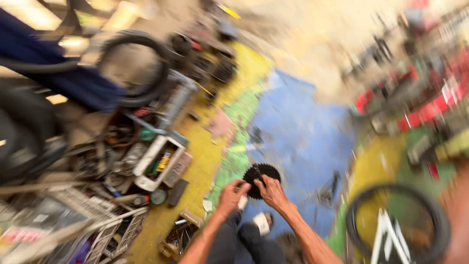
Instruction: The person carries a bicycle freewheel sprocket across the workshop and hangs it on a rack among inner tubes, then rummages through a toolbox and picks up wrenches and pliers from the floor. They later handle a bicycle chain, carry a small box to the parked bicycles, and reposition a white bicycle.
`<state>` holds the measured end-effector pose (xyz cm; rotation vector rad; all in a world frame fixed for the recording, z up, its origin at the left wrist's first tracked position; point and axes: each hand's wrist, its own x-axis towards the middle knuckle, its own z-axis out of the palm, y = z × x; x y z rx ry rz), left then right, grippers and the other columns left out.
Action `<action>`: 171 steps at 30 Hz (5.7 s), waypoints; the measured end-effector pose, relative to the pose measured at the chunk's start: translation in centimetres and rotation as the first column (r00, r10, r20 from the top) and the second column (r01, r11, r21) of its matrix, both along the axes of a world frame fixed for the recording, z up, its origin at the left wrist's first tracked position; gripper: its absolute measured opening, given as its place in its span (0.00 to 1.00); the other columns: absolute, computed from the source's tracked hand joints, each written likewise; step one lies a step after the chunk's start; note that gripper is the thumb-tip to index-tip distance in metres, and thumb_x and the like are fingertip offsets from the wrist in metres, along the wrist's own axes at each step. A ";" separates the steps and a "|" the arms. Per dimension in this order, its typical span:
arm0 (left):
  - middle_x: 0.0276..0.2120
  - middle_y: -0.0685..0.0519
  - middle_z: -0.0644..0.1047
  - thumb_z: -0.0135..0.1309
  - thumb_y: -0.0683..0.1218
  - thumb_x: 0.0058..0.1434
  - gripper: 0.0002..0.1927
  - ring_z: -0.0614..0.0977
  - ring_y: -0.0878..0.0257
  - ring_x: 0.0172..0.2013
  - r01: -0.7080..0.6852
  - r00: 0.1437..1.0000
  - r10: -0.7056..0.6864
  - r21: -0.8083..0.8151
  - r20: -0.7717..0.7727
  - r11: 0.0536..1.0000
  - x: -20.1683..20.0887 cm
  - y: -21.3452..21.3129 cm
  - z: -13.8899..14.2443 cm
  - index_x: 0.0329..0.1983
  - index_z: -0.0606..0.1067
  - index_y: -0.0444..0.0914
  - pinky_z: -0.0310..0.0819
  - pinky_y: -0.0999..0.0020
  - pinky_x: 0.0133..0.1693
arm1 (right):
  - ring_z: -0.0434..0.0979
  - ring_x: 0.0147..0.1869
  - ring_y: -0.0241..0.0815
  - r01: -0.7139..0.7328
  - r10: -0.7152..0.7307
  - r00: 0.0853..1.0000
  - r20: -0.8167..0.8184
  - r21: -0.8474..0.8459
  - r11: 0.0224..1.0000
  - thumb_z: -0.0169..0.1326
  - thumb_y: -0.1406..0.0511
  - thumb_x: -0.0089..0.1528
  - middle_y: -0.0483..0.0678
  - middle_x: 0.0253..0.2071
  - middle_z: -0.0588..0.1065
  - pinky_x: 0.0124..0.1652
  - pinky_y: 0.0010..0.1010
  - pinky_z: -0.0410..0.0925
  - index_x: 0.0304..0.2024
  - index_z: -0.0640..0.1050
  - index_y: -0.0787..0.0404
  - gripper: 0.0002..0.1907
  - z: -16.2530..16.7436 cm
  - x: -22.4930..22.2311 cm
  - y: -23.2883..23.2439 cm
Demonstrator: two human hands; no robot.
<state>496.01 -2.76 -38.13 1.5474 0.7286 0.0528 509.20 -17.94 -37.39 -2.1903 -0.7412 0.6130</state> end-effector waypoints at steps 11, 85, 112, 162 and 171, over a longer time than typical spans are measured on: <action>0.36 0.46 0.81 0.61 0.52 0.61 0.17 0.82 0.56 0.31 -0.480 0.874 0.417 0.310 0.249 0.821 -5.1 13.3 22.8 0.44 0.82 0.34 0.76 0.65 0.37 | 0.64 0.30 0.70 -0.366 0.347 0.923 0.165 0.100 0.925 0.53 0.64 0.63 0.66 0.25 0.68 0.29 0.49 0.64 0.31 0.69 0.68 0.12 18.3 -4.0 21.1; 0.43 0.47 0.83 0.58 0.54 0.63 0.24 0.83 0.60 0.37 -0.979 0.176 0.967 0.139 0.186 0.151 -20.6 47.3 26.8 0.54 0.78 0.33 0.79 0.67 0.39 | 0.74 0.24 0.37 -0.785 0.795 0.606 -0.017 0.148 0.602 0.56 0.58 0.67 0.50 0.25 0.78 0.25 0.30 0.66 0.35 0.82 0.65 0.16 41.8 -5.5 80.5; 0.66 0.45 0.71 0.43 0.62 0.68 0.33 0.71 0.50 0.66 -0.963 0.237 0.967 -0.109 0.095 0.247 -29.8 62.4 20.0 0.67 0.70 0.36 0.59 0.60 0.65 | 0.74 0.20 0.38 -0.950 0.949 0.305 0.085 0.093 0.297 0.53 0.55 0.66 0.50 0.18 0.76 0.23 0.33 0.67 0.27 0.81 0.69 0.24 35.7 -23.5 79.5; 0.42 0.46 0.85 0.55 0.60 0.63 0.25 0.85 0.56 0.45 -0.970 0.055 0.903 0.236 0.427 -0.053 -30.5 51.7 30.2 0.46 0.82 0.34 0.76 0.61 0.52 | 0.78 0.20 0.40 -0.856 0.878 0.477 0.042 0.252 0.452 0.60 0.55 0.63 0.51 0.21 0.79 0.23 0.33 0.71 0.25 0.81 0.69 0.23 30.5 -31.9 84.6; 0.43 0.44 0.84 0.54 0.61 0.64 0.25 0.86 0.56 0.45 -0.977 0.054 0.918 0.212 0.392 -0.034 -30.2 50.6 28.7 0.47 0.81 0.35 0.80 0.61 0.49 | 0.78 0.25 0.42 -0.953 0.931 0.301 0.207 0.108 0.284 0.62 0.46 0.61 0.55 0.25 0.80 0.29 0.38 0.72 0.31 0.83 0.70 0.30 29.3 -30.0 86.5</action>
